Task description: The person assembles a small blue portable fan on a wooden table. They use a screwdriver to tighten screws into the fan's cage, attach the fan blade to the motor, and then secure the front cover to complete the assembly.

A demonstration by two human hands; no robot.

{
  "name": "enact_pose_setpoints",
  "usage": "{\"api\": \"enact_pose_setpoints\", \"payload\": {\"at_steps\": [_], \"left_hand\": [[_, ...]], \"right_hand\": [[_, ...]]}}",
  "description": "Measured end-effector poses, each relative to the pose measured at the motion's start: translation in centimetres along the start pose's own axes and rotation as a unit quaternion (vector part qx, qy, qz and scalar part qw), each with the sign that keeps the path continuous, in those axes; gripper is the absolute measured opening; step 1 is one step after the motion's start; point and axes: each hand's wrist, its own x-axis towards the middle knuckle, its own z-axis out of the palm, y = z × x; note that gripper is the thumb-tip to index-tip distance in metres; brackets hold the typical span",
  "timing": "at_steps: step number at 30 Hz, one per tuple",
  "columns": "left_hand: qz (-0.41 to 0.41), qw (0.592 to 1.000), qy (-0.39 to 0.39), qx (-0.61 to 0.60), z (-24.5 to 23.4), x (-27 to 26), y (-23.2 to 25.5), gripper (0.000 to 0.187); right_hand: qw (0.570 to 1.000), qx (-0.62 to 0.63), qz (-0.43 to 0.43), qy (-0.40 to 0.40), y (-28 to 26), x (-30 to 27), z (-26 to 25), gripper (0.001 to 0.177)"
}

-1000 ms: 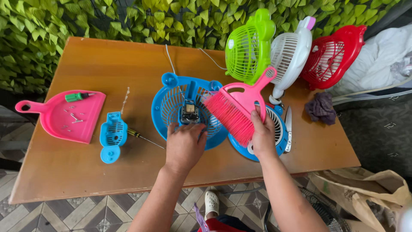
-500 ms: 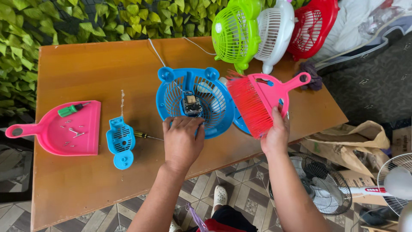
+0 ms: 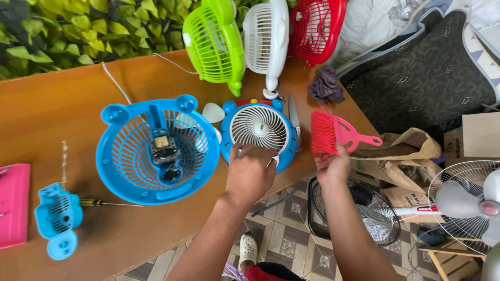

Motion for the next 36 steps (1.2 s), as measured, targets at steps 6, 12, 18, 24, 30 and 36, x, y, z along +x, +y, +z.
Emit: {"api": "enact_pose_setpoints", "payload": {"at_steps": [6,12,18,24,30,36], "left_hand": [[0.002,1.0,-0.019,0.024,5.6,1.5,1.6,0.019],[-0.055,0.998,-0.011,0.03,4.6,0.9,1.4,0.017],[-0.056,0.991,0.117,0.038,-1.5,-1.9,-0.4,0.011],[-0.105,0.965,0.213,0.114,-10.7,-7.6,-4.0,0.008],[-0.252,0.924,0.217,0.191,-20.0,-15.5,-10.0,0.012],[-0.338,0.896,0.099,0.272,-23.8,-21.7,-16.0,0.053]], "right_hand": [[0.977,-0.169,0.128,0.025,-2.2,4.2,-1.4,0.024],[0.752,-0.628,0.197,-0.042,-4.6,2.8,0.1,0.046],[0.731,-0.604,-0.163,-0.271,-0.9,-3.5,8.3,0.025],[0.716,-0.541,-0.175,-0.406,2.6,-15.2,18.8,0.015],[0.651,-0.515,-0.173,-0.531,8.7,-27.5,26.2,0.013],[0.591,-0.538,-0.145,-0.583,16.1,-35.3,30.1,0.016]]}}
